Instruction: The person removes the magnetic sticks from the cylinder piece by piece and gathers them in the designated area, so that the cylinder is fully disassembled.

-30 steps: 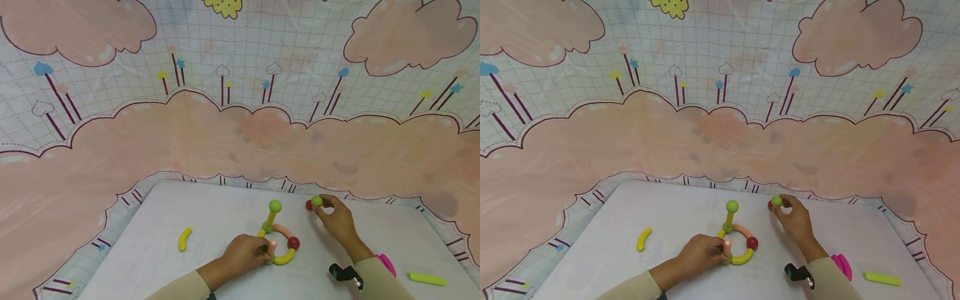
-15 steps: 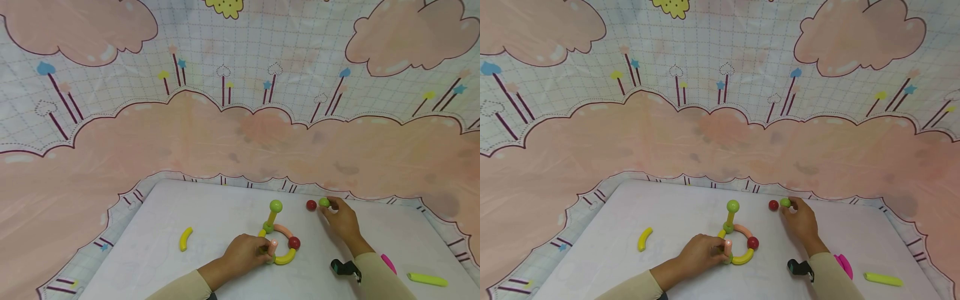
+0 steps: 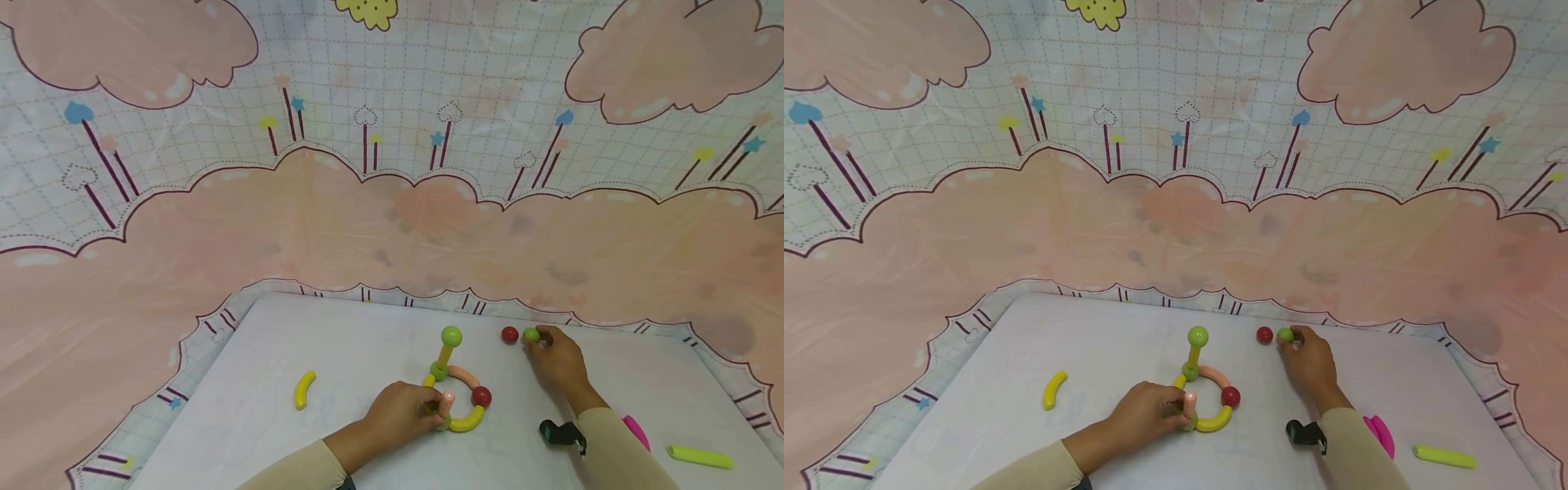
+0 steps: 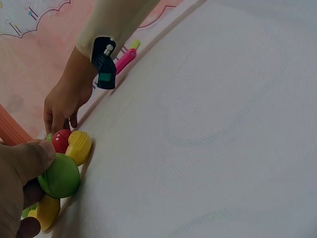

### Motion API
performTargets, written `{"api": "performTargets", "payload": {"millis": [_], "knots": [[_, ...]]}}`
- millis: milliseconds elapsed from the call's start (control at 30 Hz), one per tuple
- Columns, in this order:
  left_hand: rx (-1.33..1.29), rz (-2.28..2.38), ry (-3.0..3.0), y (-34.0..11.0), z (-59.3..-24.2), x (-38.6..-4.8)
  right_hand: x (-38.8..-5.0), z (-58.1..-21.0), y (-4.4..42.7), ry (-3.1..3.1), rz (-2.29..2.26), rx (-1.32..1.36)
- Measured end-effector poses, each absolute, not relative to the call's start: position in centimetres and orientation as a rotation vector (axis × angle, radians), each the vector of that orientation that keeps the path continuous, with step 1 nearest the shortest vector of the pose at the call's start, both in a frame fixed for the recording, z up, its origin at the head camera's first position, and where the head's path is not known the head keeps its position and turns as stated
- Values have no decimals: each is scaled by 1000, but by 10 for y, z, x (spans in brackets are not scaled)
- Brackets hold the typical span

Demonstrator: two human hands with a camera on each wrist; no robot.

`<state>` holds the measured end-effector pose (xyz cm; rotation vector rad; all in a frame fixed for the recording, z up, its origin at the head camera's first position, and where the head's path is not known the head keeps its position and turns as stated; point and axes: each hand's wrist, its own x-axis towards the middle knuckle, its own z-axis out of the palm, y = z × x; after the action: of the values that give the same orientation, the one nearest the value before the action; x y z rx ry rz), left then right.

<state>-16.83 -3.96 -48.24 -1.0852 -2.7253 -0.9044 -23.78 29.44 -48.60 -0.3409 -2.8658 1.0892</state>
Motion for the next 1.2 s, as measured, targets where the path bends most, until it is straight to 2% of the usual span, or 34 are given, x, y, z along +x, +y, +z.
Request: {"api": "performTargets", "payload": {"millis": [733, 1200], "knots": [[-1071, -872, -2744, -40, -482, -167, -236, -486, 293, -2855, 1040, -301], [-1079, -955, -2735, -38, -484, -167, -225, -460, 260, -2534, 1031, -61]]}}
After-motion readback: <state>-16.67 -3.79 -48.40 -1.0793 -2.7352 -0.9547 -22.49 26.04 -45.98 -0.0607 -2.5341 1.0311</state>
